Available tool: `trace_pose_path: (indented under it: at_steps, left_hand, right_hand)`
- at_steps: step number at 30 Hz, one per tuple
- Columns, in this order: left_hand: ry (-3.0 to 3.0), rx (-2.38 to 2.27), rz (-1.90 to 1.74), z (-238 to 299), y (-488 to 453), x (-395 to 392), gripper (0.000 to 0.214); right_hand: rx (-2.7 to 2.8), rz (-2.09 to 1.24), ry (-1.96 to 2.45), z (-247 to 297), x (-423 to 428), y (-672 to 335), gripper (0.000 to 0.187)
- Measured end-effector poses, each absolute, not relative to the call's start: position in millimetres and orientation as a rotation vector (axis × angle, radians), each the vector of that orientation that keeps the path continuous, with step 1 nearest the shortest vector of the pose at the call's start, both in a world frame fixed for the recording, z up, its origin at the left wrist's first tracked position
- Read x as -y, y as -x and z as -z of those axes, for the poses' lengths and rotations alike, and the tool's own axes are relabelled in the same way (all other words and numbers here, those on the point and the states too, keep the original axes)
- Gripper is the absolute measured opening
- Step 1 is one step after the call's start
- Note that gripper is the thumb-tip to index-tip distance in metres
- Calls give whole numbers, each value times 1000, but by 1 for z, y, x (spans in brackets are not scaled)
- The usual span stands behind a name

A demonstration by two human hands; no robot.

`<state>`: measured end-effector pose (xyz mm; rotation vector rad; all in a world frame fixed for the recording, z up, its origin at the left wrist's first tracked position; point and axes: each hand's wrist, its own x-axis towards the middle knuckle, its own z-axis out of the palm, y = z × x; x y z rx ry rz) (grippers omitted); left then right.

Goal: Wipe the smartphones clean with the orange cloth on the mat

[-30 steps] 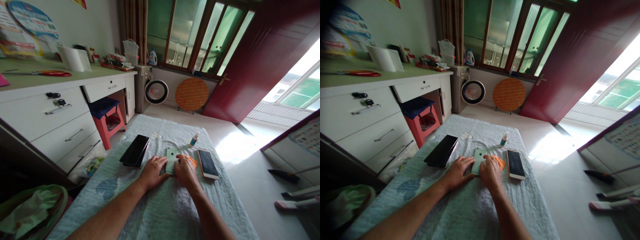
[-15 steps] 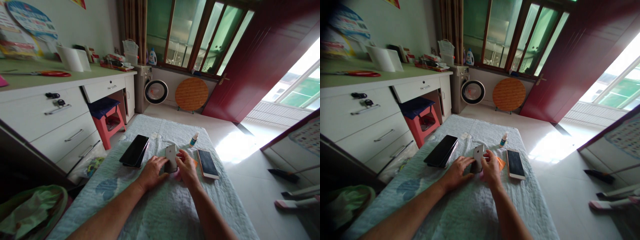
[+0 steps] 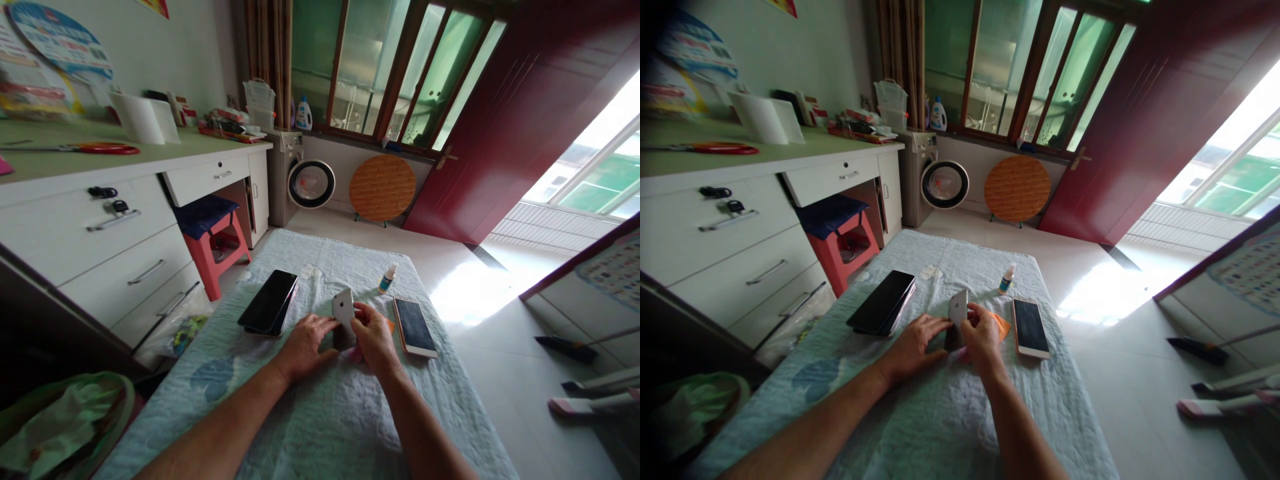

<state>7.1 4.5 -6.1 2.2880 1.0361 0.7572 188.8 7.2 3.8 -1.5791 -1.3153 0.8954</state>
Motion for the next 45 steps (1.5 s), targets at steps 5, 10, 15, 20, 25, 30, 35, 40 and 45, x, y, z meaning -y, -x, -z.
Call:
trace_pose_path:
  at_steps: [5,10,15,20,25,30,35,40,45]
  left_hand:
    - [-2258,-1009,-760,8,-8,-5,47]
    - [-2220,-1120,-939,11,-7,-7,40]
    - [-2190,-1195,-1085,9,-6,-9,37]
    - [-2088,-1237,-1089,9,-6,-8,36]
    - [-1997,-1245,-1029,10,-8,-8,37]
    - [-2039,-1248,-959,12,-9,-8,36]
    - [-2074,-1258,-966,16,-10,-9,37]
    - [-2076,-1267,-984,19,-10,-10,39]
    - [-2067,-1270,-984,17,-10,-9,38]
  right_hand:
    - [1389,-538,1685,-20,-4,-195,37]
    - [1677,-149,1662,-23,1,-191,31]
    - [1838,-82,1588,-11,6,-181,30]
    - [1917,-116,1617,-5,13,-169,27]
    - [1961,-150,1665,1,15,-158,32]
    - [2030,-168,1709,-1,15,-156,30]
    - [2028,-9,1879,-5,14,-163,36]
    - [2073,-1,1946,-3,13,-167,44]
    - [2055,-9,1940,-3,10,-166,42]
